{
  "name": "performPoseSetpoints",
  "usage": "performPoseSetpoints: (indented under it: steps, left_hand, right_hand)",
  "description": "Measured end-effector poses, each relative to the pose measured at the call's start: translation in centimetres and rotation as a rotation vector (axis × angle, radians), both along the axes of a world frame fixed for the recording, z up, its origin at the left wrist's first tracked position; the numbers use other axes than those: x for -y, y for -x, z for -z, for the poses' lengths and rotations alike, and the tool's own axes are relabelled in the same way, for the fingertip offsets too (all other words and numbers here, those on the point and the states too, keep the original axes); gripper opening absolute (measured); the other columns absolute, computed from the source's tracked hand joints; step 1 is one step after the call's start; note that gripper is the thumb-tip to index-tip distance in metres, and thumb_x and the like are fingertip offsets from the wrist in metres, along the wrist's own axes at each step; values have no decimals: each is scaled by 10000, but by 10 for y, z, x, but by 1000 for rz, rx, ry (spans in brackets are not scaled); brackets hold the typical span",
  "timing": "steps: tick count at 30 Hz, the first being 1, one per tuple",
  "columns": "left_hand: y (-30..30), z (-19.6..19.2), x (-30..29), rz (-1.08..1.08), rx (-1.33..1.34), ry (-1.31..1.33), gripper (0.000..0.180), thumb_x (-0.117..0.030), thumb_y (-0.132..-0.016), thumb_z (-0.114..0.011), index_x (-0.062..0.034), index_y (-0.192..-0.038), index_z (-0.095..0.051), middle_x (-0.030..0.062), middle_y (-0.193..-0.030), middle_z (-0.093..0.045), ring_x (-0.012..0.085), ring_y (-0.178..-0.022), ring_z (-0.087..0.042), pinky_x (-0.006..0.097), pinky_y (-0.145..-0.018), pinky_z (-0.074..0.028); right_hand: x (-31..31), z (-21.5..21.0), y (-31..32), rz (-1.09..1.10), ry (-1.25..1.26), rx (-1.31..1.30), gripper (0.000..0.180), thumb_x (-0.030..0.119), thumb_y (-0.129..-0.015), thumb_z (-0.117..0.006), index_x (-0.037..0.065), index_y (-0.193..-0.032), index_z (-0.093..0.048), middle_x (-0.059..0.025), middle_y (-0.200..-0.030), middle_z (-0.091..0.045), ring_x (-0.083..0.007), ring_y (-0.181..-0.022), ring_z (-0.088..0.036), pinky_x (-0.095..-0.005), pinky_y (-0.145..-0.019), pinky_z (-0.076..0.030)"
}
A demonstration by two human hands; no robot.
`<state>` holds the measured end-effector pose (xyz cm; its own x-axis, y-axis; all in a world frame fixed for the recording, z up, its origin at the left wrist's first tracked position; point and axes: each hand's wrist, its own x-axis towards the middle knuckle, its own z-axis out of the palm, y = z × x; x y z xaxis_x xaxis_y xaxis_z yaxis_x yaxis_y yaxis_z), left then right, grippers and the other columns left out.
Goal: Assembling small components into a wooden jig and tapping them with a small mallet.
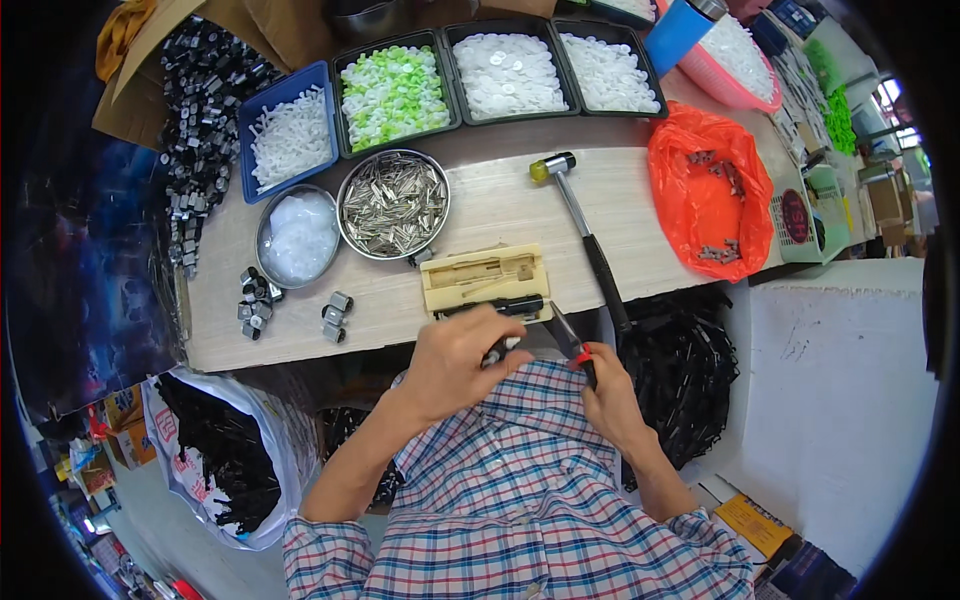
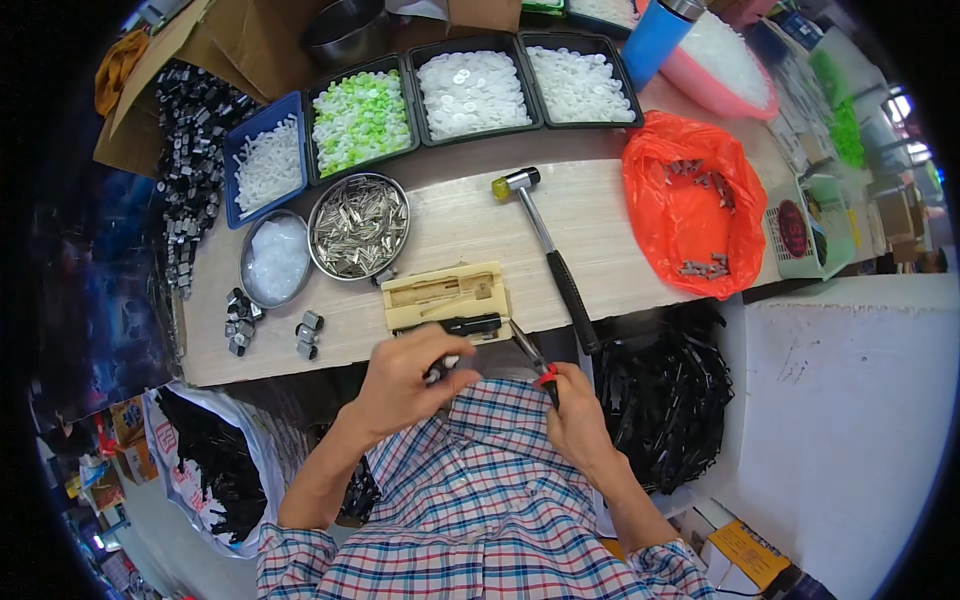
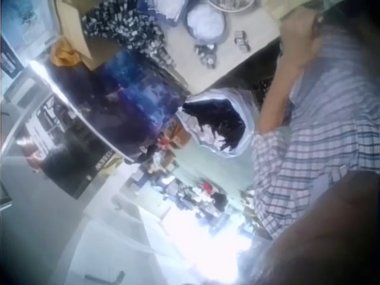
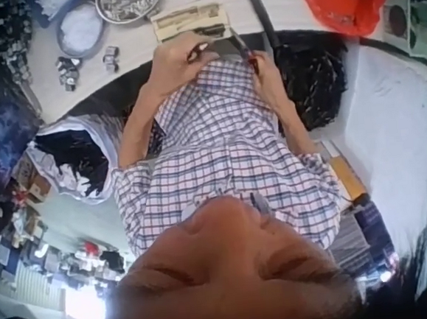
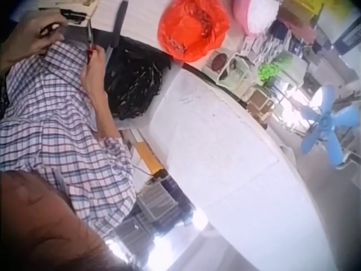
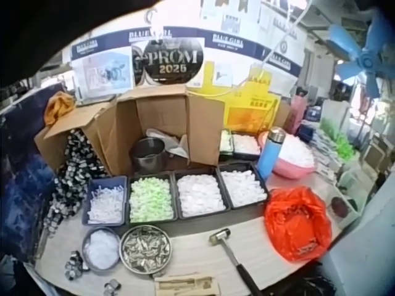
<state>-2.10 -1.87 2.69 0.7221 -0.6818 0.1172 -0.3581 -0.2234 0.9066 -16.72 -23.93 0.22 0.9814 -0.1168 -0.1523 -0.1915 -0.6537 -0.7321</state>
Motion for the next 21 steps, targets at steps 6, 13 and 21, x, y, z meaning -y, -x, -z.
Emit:
performPoseSetpoints:
  steps: [6, 13, 21]
  left_hand:
    - [-27, 0, 29, -41, 632, -275, 307, -173, -705, -815, -60, -952, -673, 45, -833, -632, 241, -846, -652, 363, -649, -553]
    - [-33, -1, 29, 19, 963, -294, 152, -107, -697, -682, -45, -828, -636, 33, -730, -613, 199, -761, -632, 291, -585, -529]
    - [-25, 6, -9, 227, 142, 5, 150, -109, -788, -775, 0, -870, -714, 79, -663, -632, 213, -612, -628, 333, -558, -484]
  right_hand:
    - [-9, -8, -12, 5, -74, 34, 411, -183, -691, -497, -48, -1058, -627, -222, -1182, -573, -416, -1051, -626, -394, -905, -507]
    - [-13, -20, -20, -99, 87, 146, 442, -196, -643, -519, -54, -1052, -611, -240, -1174, -547, -446, -1057, -595, -425, -894, -515]
    - [4, -27, -17, -387, -12, 78, 467, -232, -595, -560, -60, -1028, -595, -232, -1169, -554, -444, -1049, -593, -419, -891, -525]
